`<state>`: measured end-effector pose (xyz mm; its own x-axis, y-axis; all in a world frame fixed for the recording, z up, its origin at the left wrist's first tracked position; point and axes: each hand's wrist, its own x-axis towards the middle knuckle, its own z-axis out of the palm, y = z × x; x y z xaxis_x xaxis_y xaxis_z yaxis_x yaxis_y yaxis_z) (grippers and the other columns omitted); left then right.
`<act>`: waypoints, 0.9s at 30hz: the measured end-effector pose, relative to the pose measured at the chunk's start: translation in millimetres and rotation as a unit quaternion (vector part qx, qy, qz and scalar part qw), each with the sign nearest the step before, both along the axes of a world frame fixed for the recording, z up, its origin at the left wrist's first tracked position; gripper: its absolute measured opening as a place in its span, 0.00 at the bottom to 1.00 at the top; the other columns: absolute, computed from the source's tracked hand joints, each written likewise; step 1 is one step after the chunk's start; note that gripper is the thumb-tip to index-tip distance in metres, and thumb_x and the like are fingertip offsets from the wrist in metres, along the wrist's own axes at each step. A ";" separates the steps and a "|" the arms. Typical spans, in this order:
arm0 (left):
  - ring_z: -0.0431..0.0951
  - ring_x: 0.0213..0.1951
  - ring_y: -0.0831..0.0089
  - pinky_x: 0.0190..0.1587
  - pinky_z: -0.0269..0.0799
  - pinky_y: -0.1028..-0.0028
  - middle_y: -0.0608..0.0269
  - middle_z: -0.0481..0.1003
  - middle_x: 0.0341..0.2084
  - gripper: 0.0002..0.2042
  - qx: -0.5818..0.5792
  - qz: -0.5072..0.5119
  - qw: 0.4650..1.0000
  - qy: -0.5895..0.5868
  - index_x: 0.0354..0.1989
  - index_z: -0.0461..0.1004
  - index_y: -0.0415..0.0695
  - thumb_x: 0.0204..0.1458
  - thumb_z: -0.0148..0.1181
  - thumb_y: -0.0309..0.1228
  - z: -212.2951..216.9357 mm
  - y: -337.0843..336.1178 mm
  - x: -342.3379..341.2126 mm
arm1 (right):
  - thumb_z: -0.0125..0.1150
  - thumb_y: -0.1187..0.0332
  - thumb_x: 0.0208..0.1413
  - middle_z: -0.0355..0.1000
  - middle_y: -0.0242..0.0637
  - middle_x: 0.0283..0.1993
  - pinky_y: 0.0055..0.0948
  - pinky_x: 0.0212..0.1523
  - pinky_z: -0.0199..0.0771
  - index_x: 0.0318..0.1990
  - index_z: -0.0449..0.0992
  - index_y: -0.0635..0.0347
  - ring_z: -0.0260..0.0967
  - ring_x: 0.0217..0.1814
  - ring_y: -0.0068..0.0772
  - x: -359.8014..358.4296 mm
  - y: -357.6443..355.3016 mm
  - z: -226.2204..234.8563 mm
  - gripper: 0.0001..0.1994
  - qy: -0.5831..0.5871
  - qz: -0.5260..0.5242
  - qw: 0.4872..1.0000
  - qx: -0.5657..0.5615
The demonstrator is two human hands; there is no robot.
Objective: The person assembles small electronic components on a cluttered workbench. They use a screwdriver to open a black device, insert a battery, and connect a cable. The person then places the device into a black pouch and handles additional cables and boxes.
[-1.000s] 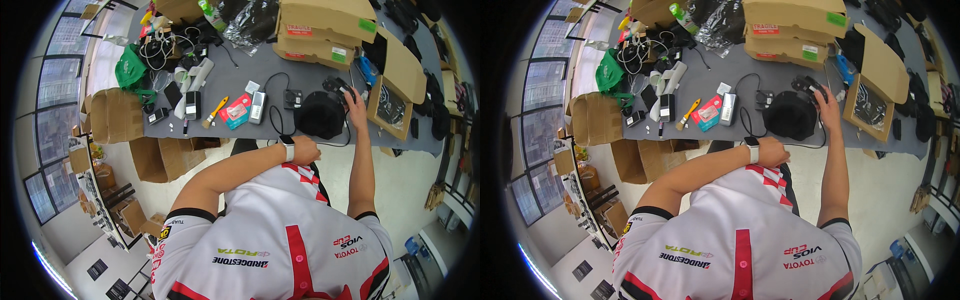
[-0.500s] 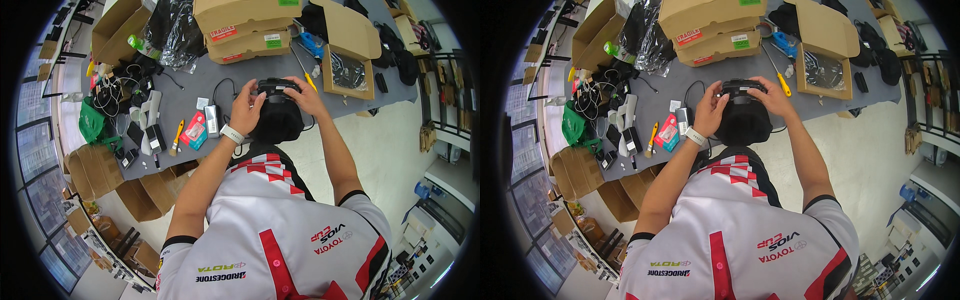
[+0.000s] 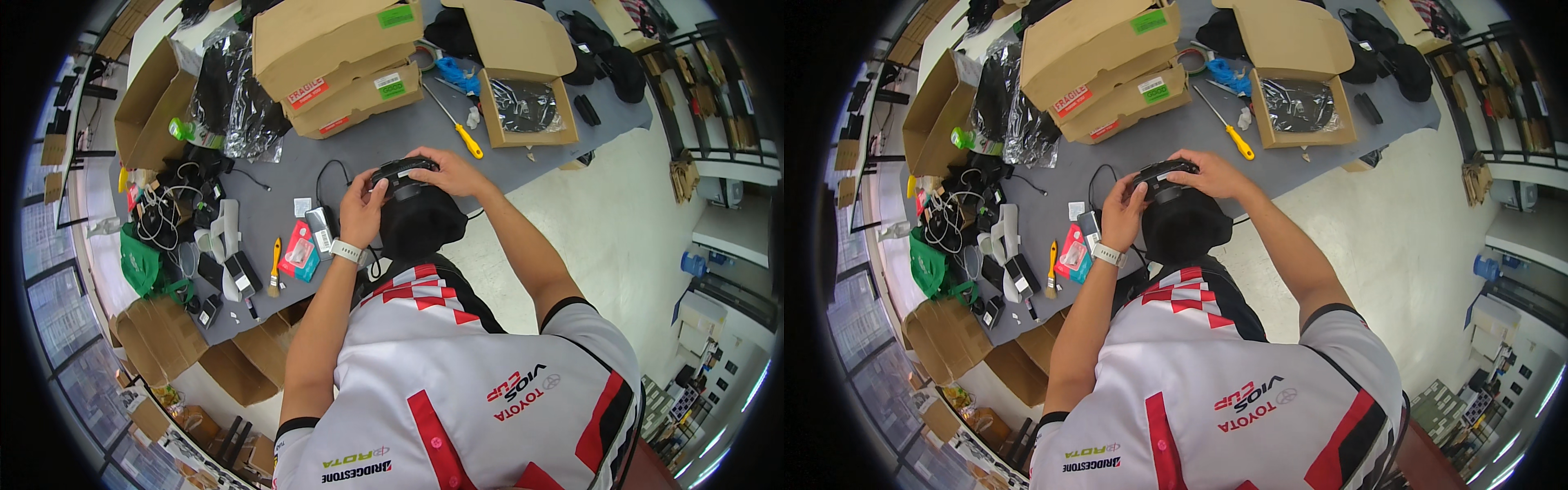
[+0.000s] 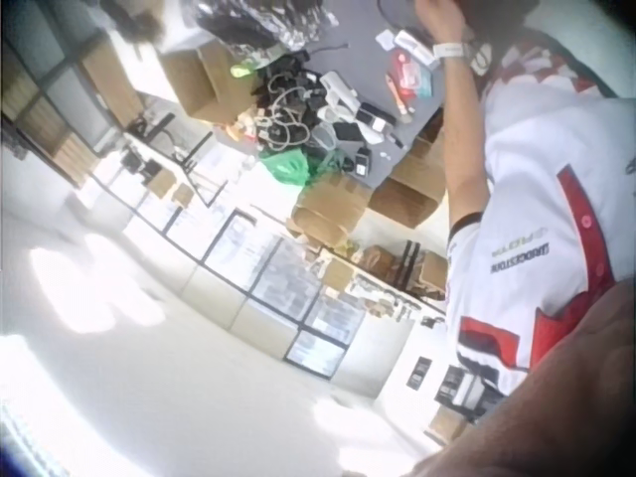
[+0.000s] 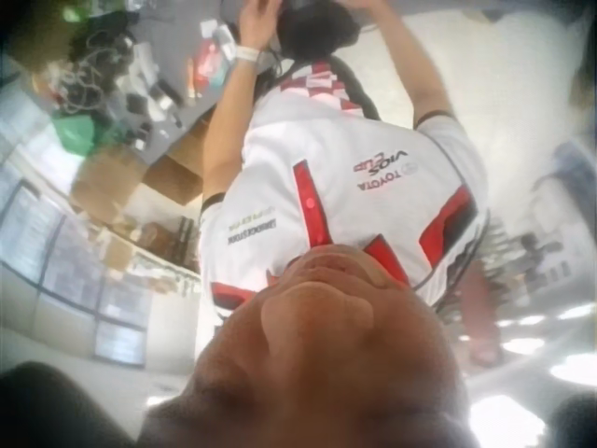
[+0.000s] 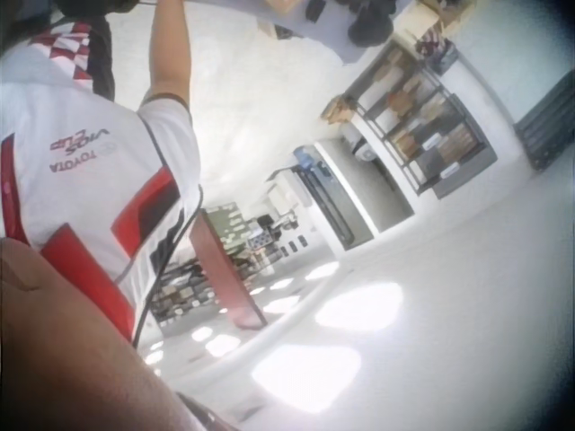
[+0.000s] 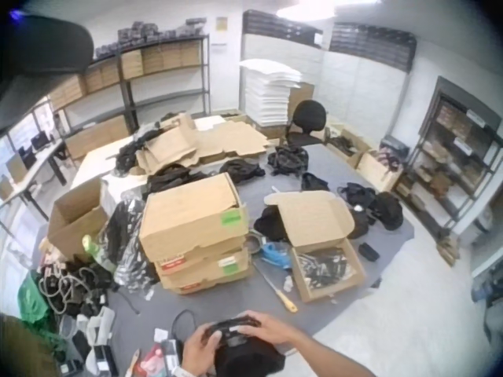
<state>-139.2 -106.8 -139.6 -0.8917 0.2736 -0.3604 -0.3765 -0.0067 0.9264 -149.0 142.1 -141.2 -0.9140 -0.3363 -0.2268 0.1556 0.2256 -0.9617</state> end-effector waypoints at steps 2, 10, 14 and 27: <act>0.80 0.49 0.76 0.50 0.78 0.76 0.59 0.79 0.53 0.23 -0.013 -0.006 1.000 -0.006 0.67 0.69 0.35 0.69 0.64 0.34 -1.0 -0.8 3.8 | 0.68 0.53 0.68 0.81 0.34 0.45 0.28 0.49 0.76 0.58 0.79 0.58 0.76 0.46 0.24 -0.5 1.1 -7.3 0.20 0.004 0.008 1.000 0.005; 0.79 0.47 0.78 0.51 0.77 0.76 0.62 0.80 0.48 0.23 0.003 -0.035 0.999 -0.041 0.64 0.70 0.37 0.65 0.69 0.32 -6.6 -2.6 16.0 | 0.68 0.53 0.68 0.80 0.33 0.45 0.28 0.47 0.75 0.58 0.79 0.55 0.74 0.45 0.24 -3.3 -1.1 -4.9 0.19 -0.070 0.068 0.994 0.049; 0.78 0.46 0.79 0.50 0.76 0.76 0.64 0.80 0.47 0.20 -0.009 -0.039 0.998 -0.053 0.61 0.71 0.39 0.66 0.69 0.34 -13.4 -4.3 23.8 | 0.69 0.54 0.67 0.80 0.31 0.45 0.27 0.48 0.75 0.58 0.80 0.55 0.75 0.45 0.22 -2.7 -2.4 -14.9 0.19 -0.033 0.081 0.995 0.053; 0.79 0.47 0.78 0.51 0.77 0.76 0.64 0.80 0.47 0.20 0.035 -0.003 0.999 -0.039 0.61 0.71 0.39 0.64 0.69 0.29 -12.5 1.1 25.7 | 0.67 0.54 0.69 0.80 0.30 0.46 0.26 0.49 0.75 0.59 0.80 0.53 0.74 0.44 0.21 -1.9 -5.5 -8.0 0.18 -0.058 0.070 0.995 0.043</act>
<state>-113.5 -105.7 -152.2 -0.8598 0.3062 -0.4086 -0.4478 -0.0678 0.8916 -150.9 136.6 -149.2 -0.8251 -0.4338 -0.3619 0.2258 0.3340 -0.9151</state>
